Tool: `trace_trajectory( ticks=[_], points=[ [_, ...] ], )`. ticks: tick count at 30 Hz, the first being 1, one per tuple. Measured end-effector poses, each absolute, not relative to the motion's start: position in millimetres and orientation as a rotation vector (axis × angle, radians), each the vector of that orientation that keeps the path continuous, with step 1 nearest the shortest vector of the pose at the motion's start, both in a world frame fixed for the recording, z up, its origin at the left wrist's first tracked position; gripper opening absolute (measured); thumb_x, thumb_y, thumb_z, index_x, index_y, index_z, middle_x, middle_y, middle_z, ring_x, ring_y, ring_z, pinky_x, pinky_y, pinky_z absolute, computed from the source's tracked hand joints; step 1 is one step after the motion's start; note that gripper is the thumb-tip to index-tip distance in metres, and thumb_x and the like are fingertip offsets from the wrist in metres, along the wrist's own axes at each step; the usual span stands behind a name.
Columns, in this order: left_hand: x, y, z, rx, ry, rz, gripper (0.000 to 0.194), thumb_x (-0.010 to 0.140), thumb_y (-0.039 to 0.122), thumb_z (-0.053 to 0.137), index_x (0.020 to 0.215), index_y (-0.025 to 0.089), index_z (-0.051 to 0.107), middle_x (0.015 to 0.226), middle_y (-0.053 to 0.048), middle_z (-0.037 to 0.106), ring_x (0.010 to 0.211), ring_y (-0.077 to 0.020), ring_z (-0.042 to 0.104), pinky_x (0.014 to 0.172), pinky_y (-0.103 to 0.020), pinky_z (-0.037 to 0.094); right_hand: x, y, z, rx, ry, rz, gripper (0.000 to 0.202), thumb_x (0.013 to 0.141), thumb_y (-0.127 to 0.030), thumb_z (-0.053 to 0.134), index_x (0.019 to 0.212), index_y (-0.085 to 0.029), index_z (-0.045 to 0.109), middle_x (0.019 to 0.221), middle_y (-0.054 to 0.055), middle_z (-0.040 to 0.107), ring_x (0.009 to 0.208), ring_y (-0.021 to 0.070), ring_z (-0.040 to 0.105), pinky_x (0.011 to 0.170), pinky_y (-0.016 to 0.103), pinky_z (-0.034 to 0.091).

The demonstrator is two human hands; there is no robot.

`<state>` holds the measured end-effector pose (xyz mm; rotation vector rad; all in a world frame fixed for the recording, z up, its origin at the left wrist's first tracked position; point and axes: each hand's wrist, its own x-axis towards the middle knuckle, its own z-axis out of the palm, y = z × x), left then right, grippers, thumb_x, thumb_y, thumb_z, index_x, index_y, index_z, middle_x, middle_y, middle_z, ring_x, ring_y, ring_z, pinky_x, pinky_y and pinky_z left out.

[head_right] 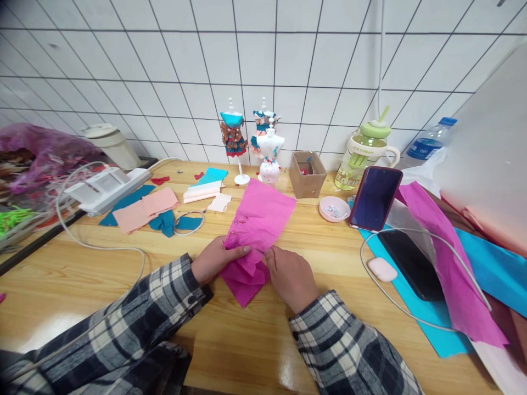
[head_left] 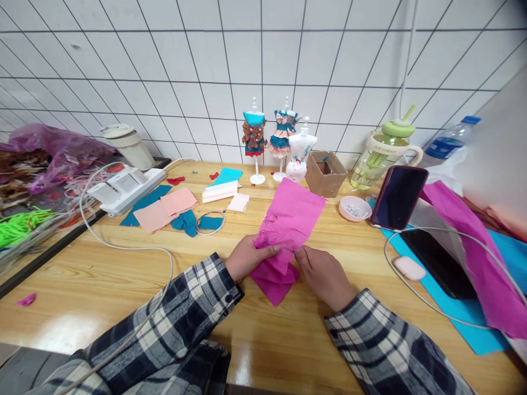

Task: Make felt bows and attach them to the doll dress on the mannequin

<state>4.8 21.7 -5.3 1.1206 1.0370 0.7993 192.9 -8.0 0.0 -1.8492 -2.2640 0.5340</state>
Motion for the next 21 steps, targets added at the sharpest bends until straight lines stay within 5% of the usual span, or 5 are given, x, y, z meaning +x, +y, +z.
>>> trace_trajectory(
  ticks=[21],
  points=[
    [4.5, 21.0, -7.9, 1.179, 1.025, 0.762, 0.038, 0.067, 0.04, 0.076, 0.094, 0.014, 0.07, 0.097, -0.007, 0.073, 0.088, -0.0244, 0.066, 0.082, -0.035, 0.05, 189.5, -8.1, -2.2, -1.755, -2.251, 0.591, 0.045, 0.099, -0.037, 0.016, 0.083, -0.02, 0.055, 0.076, 0.005, 0.064, 0.068, 0.0169, 0.056, 0.059, 0.027, 0.027]
  ],
)
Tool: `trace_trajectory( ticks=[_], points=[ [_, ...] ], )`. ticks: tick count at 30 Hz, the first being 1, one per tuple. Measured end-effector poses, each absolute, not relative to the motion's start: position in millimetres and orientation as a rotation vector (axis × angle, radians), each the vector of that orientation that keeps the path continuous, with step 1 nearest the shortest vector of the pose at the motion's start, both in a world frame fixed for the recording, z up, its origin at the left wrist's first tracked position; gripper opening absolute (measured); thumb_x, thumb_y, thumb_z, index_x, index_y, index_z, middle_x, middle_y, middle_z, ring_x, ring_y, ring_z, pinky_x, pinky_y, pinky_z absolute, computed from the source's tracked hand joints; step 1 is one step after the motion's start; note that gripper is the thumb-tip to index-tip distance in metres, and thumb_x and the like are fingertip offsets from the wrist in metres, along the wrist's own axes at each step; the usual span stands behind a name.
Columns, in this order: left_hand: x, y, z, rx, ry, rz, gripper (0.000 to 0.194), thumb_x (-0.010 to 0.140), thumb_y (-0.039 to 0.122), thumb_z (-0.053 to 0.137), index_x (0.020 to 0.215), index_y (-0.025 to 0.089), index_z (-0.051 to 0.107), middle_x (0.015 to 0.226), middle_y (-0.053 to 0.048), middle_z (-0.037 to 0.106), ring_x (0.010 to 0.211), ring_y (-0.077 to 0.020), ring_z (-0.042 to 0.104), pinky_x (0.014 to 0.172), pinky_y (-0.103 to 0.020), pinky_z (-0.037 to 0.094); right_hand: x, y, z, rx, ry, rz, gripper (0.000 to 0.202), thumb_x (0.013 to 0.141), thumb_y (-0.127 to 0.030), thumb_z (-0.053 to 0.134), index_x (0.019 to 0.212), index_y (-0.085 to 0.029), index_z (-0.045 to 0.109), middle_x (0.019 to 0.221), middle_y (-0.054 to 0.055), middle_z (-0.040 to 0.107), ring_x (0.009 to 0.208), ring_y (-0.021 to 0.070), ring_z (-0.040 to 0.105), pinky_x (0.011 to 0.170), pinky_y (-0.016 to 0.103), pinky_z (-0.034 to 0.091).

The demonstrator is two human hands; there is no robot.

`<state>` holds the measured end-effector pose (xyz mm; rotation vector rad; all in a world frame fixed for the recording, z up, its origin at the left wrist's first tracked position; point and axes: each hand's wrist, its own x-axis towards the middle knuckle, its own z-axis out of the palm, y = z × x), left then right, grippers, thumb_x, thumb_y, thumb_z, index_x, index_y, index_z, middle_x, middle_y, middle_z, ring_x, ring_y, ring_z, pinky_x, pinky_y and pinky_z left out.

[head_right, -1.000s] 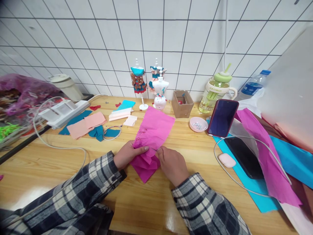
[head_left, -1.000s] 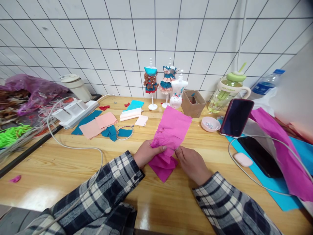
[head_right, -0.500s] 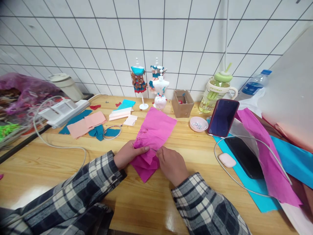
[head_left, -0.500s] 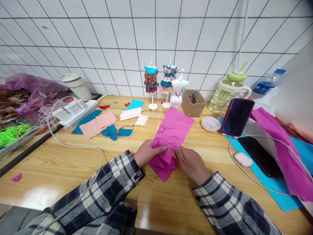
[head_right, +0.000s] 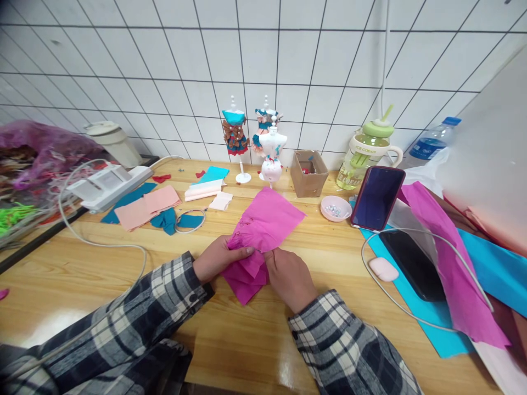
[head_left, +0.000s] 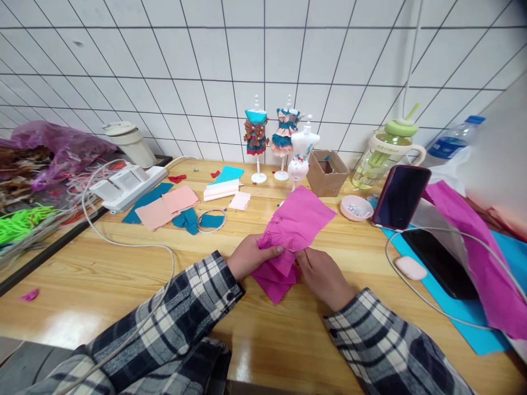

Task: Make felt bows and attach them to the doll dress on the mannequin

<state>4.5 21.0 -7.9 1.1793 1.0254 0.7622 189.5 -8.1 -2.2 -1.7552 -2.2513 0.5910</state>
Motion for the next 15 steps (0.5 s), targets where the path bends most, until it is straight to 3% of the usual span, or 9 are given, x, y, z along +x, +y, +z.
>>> trace_trajectory(
  ticks=[15],
  points=[
    [3.9, 20.4, -5.1, 1.011, 0.968, 0.785, 0.033, 0.064, 0.037, 0.078, 0.086, 0.013, 0.07, 0.086, -0.006, 0.073, 0.077, -0.021, 0.066, 0.076, -0.033, 0.049, 188.9, -7.7, 0.7, -1.822, -2.289, 0.586, 0.047, 0.099, -0.037, 0.015, 0.086, -0.019, 0.057, 0.083, 0.007, 0.067, 0.076, 0.0192, 0.062, 0.061, 0.028, 0.032]
  ],
)
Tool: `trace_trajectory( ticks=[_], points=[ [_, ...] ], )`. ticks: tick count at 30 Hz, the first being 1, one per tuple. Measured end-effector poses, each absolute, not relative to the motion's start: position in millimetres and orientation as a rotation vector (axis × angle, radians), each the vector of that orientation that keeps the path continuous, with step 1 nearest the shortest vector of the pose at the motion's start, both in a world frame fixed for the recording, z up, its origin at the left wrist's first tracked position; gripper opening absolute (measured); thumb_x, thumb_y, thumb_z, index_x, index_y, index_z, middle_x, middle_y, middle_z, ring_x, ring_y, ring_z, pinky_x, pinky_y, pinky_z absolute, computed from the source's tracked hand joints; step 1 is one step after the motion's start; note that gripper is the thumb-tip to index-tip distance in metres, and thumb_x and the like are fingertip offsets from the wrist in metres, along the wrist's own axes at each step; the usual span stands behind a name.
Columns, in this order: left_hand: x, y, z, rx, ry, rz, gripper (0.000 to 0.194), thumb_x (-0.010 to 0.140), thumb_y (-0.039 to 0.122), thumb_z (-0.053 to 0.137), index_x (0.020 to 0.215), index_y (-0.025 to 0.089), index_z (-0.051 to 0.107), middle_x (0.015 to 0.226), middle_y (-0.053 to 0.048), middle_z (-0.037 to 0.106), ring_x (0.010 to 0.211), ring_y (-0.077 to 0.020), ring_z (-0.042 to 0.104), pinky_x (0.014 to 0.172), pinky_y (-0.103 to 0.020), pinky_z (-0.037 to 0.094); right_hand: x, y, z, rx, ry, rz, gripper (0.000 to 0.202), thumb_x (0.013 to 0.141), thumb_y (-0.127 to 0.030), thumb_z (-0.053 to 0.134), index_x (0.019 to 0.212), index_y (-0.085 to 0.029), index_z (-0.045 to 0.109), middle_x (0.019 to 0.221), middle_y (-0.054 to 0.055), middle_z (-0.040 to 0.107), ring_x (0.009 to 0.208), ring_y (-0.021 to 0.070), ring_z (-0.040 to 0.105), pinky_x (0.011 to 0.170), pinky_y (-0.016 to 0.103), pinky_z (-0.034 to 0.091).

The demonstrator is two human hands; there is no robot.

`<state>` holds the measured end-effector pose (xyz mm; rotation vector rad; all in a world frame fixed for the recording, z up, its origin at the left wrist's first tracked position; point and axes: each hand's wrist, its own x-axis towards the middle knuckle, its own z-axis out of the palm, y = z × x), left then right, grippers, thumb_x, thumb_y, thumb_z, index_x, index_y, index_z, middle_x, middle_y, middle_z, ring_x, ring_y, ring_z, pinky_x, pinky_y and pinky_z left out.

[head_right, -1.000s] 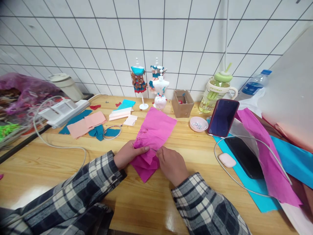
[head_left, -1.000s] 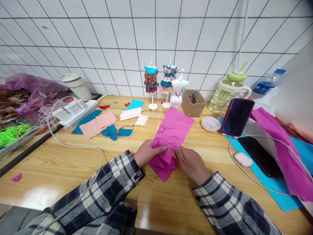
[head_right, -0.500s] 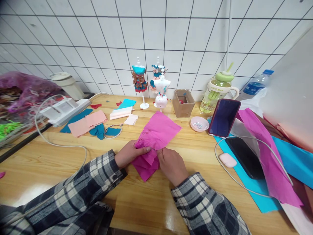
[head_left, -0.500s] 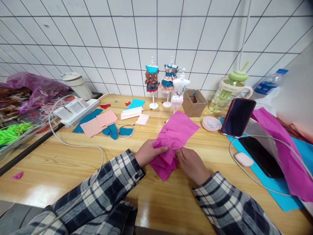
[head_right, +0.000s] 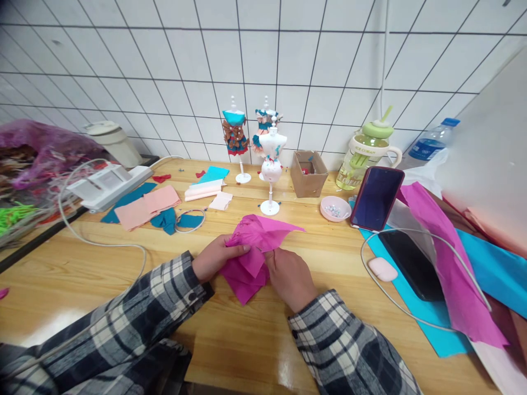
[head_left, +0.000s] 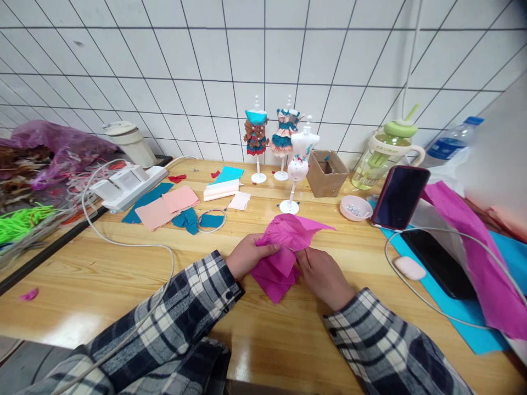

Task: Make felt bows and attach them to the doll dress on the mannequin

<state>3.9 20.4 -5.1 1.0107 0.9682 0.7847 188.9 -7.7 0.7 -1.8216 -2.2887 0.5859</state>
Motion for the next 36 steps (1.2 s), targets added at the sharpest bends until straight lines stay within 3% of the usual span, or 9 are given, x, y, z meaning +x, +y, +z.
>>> trace_trajectory(
  ticks=[10, 20, 27, 36],
  points=[
    [5.4, 20.3, -5.4, 1.072, 0.998, 0.75, 0.033, 0.065, 0.037, 0.078, 0.086, 0.013, 0.071, 0.086, -0.006, 0.073, 0.077, -0.0212, 0.066, 0.074, -0.032, 0.049, 188.2, -7.7, 1.2, -1.814, -2.304, 0.602, 0.052, 0.1, -0.036, 0.014, 0.084, -0.018, 0.06, 0.077, 0.006, 0.067, 0.07, 0.0176, 0.061, 0.059, 0.028, 0.032],
    [4.3, 22.4, -10.1, 1.135, 0.99, 0.784, 0.04, 0.065, 0.039, 0.077, 0.095, 0.013, 0.071, 0.095, -0.008, 0.073, 0.087, -0.0242, 0.065, 0.081, -0.035, 0.048, 189.9, -6.8, 0.2, -1.84, -2.303, 0.55, 0.048, 0.099, -0.038, 0.019, 0.087, -0.019, 0.06, 0.083, 0.008, 0.068, 0.075, 0.0181, 0.061, 0.061, 0.028, 0.032],
    [6.3, 21.6, -6.5, 1.055, 0.963, 0.797, 0.04, 0.064, 0.037, 0.078, 0.096, 0.013, 0.071, 0.091, -0.007, 0.073, 0.086, -0.0237, 0.066, 0.083, -0.036, 0.048, 192.2, -6.7, -2.5, -1.793, -2.304, 0.552, 0.042, 0.099, -0.031, 0.02, 0.083, -0.019, 0.058, 0.078, 0.005, 0.065, 0.07, 0.016, 0.057, 0.06, 0.027, 0.03],
    [7.0, 20.2, -4.8, 1.037, 0.97, 0.766, 0.037, 0.061, 0.037, 0.079, 0.089, 0.013, 0.072, 0.089, -0.007, 0.074, 0.081, -0.023, 0.066, 0.078, -0.035, 0.049, 190.8, -5.8, -6.5, -1.743, -2.242, 0.638, 0.044, 0.099, -0.032, 0.021, 0.09, -0.018, 0.061, 0.085, 0.007, 0.067, 0.076, 0.0171, 0.06, 0.065, 0.027, 0.036]
  ],
)
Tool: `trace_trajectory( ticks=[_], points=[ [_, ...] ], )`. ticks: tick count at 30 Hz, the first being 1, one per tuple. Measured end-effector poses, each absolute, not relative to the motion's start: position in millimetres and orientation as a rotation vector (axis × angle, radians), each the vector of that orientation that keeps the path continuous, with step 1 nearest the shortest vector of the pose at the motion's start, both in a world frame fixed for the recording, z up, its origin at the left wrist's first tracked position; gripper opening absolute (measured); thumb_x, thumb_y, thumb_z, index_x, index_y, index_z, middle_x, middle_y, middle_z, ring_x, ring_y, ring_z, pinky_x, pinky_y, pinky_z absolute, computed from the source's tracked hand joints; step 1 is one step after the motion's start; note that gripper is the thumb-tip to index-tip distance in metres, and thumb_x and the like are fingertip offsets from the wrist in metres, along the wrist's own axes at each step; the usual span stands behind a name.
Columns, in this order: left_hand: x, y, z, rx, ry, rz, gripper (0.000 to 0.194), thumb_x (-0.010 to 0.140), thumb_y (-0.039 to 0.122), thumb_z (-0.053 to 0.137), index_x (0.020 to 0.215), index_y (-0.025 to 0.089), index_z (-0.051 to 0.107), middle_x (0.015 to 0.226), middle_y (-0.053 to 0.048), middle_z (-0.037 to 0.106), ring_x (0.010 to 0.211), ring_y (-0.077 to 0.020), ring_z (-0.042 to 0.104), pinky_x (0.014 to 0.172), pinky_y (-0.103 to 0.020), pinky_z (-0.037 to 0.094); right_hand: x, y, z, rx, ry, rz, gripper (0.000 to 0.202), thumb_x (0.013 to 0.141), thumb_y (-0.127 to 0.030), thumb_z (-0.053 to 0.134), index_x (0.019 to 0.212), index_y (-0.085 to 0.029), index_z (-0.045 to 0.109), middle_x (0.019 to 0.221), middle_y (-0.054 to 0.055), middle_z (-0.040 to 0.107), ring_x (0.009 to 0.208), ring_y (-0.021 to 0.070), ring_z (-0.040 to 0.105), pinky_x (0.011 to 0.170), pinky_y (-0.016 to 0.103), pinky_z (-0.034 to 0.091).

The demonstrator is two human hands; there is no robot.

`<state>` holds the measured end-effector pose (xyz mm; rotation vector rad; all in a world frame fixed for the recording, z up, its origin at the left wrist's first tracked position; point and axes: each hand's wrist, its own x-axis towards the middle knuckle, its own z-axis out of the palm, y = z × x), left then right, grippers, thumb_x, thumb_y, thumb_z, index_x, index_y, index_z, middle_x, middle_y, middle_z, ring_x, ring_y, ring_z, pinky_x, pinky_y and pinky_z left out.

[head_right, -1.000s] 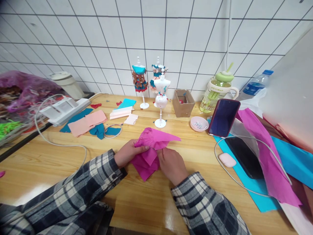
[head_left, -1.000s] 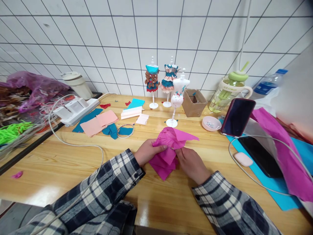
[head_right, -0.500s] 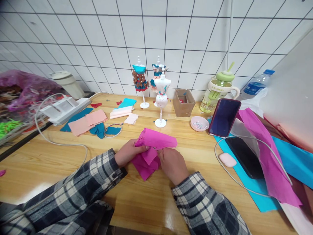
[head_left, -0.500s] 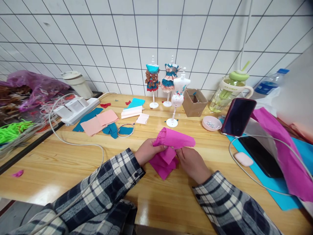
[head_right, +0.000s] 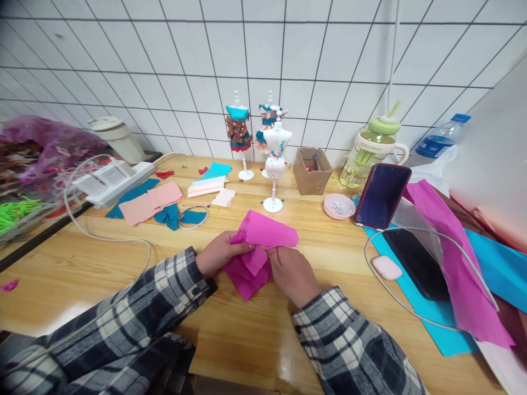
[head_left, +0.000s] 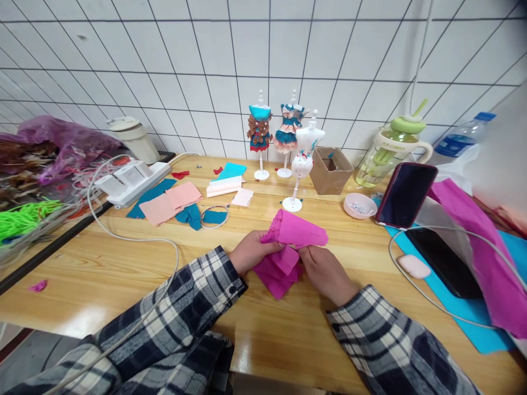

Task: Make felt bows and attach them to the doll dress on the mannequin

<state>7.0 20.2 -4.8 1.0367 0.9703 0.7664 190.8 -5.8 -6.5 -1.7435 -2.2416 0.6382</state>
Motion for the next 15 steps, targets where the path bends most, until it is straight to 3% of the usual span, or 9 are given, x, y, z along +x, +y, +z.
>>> trace_trajectory(
  ticks=[10, 15],
  points=[
    [4.8, 21.9, -7.6, 1.075, 0.967, 0.713, 0.032, 0.063, 0.036, 0.078, 0.085, 0.014, 0.073, 0.087, -0.007, 0.074, 0.076, -0.0206, 0.066, 0.077, -0.034, 0.049, 190.4, -4.7, -6.8, -1.683, -2.274, 0.67, 0.042, 0.098, -0.031, 0.025, 0.096, -0.018, 0.064, 0.097, 0.009, 0.068, 0.096, 0.019, 0.061, 0.08, 0.027, 0.042],
    [4.7, 21.8, -6.8, 1.093, 0.986, 0.697, 0.036, 0.062, 0.037, 0.079, 0.088, 0.013, 0.073, 0.088, -0.007, 0.074, 0.078, -0.0218, 0.066, 0.078, -0.035, 0.049, 192.0, -3.6, -13.2, -1.595, -2.332, 0.614, 0.037, 0.098, -0.024, 0.027, 0.106, -0.019, 0.062, 0.109, 0.009, 0.066, 0.112, 0.0194, 0.055, 0.093, 0.03, 0.039]
  ],
)
